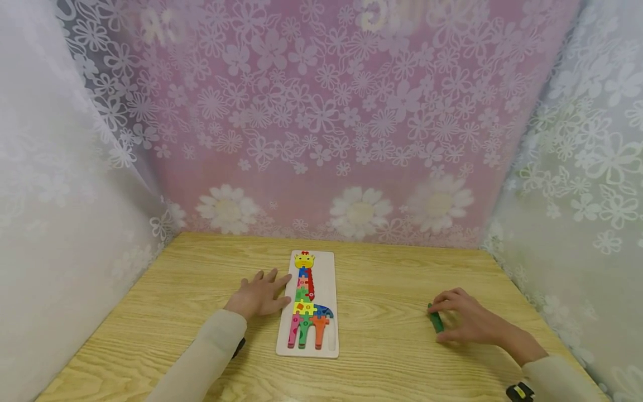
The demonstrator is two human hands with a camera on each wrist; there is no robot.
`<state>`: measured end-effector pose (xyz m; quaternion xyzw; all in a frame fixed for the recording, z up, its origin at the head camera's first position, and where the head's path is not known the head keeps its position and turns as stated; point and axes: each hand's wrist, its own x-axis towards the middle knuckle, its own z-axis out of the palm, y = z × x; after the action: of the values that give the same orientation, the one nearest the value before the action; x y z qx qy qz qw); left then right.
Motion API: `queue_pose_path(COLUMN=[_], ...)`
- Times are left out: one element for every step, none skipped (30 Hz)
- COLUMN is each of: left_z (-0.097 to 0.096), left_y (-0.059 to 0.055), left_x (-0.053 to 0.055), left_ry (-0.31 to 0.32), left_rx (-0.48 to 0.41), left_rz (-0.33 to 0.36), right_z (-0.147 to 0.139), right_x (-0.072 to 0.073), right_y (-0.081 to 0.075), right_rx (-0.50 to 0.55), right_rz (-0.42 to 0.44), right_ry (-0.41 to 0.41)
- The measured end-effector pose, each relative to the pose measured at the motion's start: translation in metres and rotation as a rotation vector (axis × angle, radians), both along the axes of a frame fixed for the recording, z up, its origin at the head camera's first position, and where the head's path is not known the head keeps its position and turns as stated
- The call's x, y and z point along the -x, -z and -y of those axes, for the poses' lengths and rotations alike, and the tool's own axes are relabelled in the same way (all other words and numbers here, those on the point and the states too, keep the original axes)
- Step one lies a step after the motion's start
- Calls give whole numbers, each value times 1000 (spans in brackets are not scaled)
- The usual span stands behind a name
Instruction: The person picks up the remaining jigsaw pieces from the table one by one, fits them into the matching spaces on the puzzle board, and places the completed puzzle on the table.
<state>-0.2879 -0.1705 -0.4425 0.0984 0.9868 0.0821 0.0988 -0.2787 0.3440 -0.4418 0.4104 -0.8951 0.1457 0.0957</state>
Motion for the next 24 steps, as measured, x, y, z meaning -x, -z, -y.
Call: queue_pose_path(left_z=[0, 0, 0, 0, -1, -1, -1, -1, -1, -1, -1, -1, -1, -1, -1, -1, -1, -1, -1, -1, -1, -1, -1, -1], left_y=[0, 0, -1, -1, -2, -2, -3, -3, -3, -3, -2, -2, -2, -2, -2, -2, -2, -2, -2, -3, -3, -3, -3, -3], left_x=[0, 0, 0, 0, -1, -1, -1, -1, -1, -1, -2, -2, -2, -2, -2, -1, -1, -1, -1, -1, -1, -1, -1, -1], left_ry=[0, -1, 0, 0, 0, 1, 1, 2, 2, 2, 2, 1, 1, 1, 1, 1, 1, 1, 1, 0, 0, 0, 0, 0], left_rx=[0, 1, 2, 3, 3, 3, 3, 3, 3, 2, 1, 0, 1, 0, 0, 0, 0, 0, 1, 0, 0, 1, 0, 0], left_rz=[-1, 0, -1, -3, -3, -4, -5, -4, -3, -3, -1, 2, 3, 5, 4, 2, 1, 1, 0, 0, -1, 1, 2, 4], right_z=[2, 5, 8, 11, 14, 18, 22, 26, 29, 33, 36, 39, 42, 45, 48, 51, 54, 57, 60, 63, 67, 71, 75, 78], right_x=[0, 0, 0, -1, -1, -2, -3, -3, -4, -4, -4, -4, -4, -4, -4, -4, -4, -4, -4, -3, -3, -2, -2, -2], right_y=[0, -1, -1, -2, -2, -3, -4, -4, -5, -6, -7, -7, -8, -9, -10, -11, -12, -13, -14, -15, -16, -16, -17, -18], right_rx=[9, 20, 27, 34, 39, 45, 51, 55, 56, 56, 56, 56, 57, 57, 60, 62, 65, 65, 67, 69, 73, 75, 79, 81], right_rz=[-14, -27, -34, -43, -50, -47, -47, -44, -38, -31, -24, -16, -14, -13, -13, -17, -21, -22, -21, -19, -7, 3, 15, 30], right_ry=[0, 0, 2, 4, 7, 11, 14, 16, 17, 18, 17, 16, 14, 10, 3, -2, -5, -11, -12, -13, -13, -9, -13, -13])
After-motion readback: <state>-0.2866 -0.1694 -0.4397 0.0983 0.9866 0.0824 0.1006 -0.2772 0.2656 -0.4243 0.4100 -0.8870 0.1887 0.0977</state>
